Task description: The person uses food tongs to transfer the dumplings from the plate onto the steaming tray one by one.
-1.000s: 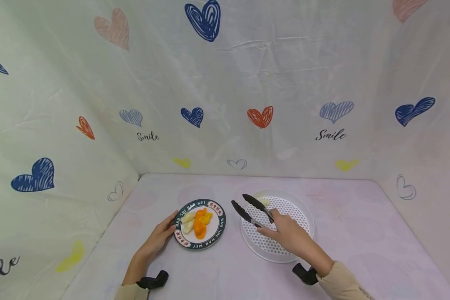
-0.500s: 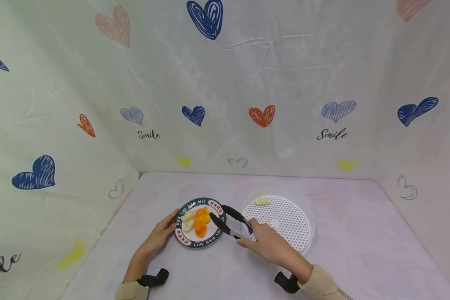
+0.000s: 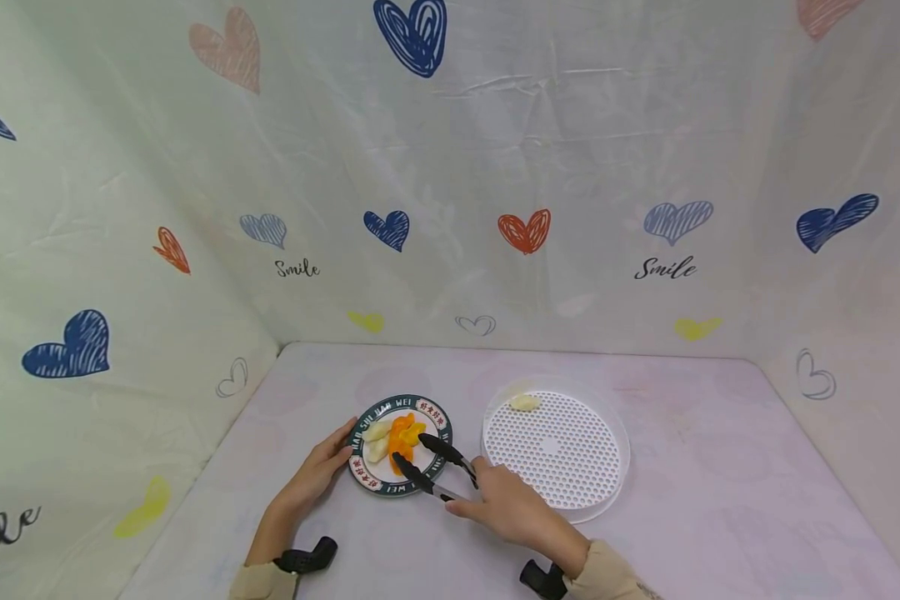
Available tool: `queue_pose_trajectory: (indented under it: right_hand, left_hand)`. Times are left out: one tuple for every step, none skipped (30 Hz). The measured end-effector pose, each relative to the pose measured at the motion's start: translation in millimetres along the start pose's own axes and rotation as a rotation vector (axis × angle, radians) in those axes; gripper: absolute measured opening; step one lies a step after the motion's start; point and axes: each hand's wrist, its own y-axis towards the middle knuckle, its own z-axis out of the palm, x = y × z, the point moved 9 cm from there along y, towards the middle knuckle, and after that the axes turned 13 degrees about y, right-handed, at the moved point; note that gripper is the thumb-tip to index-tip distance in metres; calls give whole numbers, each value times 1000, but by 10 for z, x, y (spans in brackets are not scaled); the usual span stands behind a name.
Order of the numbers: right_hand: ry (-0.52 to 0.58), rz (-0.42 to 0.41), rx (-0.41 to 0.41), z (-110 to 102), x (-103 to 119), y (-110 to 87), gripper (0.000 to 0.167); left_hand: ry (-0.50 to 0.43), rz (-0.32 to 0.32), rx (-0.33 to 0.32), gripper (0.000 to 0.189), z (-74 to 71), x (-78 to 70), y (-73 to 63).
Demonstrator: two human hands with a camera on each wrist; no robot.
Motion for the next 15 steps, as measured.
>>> queue_pose_trajectory:
  right_hand:
    - [-4,3,2,17,-5,10,78]
    - [-8,6,4,34,-10,22,78]
    - [-17,6,3,49,-13,34,79]
    - [-26,4,4,64,-15,46,80]
    - [-34,2,5,79,-15,58,81]
    - [-39,1,8,95,-16,72,82]
    - [-46,3,12,114,-22,87,83]
    - [-52,6,15,130,-27,101,83]
    - [-63,6,17,146,-30,115,83]
    - [-68,8,19,163,-34,127,83]
    - [-71,12,18,179,-39,140,83]
    - [-79,15,17,191,-41,150,82]
    - [-90,18,14,204,-43,159,81]
    - [-101,18,9,212,-37,167,81]
    - [-114,19,6,219,-30,173,81]
  left_hand:
    - [0,3,0,53,0,-1,0]
    - [0,5,1,53,0,0,1]
    - [1,7,0,53,-1,-2,2]
    - [3,10,-2,53,-3,-2,3]
    - [9,13,-4,53,-4,-2,3]
    - [14,16,-6,52,-6,-3,4]
    - [17,15,-7,53,-6,0,6]
    - [20,13,-7,53,-7,2,7]
    - [22,15,-7,53,-7,1,8]
    - [23,15,-7,53,-7,1,8]
    - [24,16,-6,53,-5,1,8]
    - [22,16,-6,53,-6,1,8]
    - [20,15,-6,53,-6,0,7]
    - [20,15,-5,53,-5,2,8]
    - [21,14,-6,53,-5,1,7]
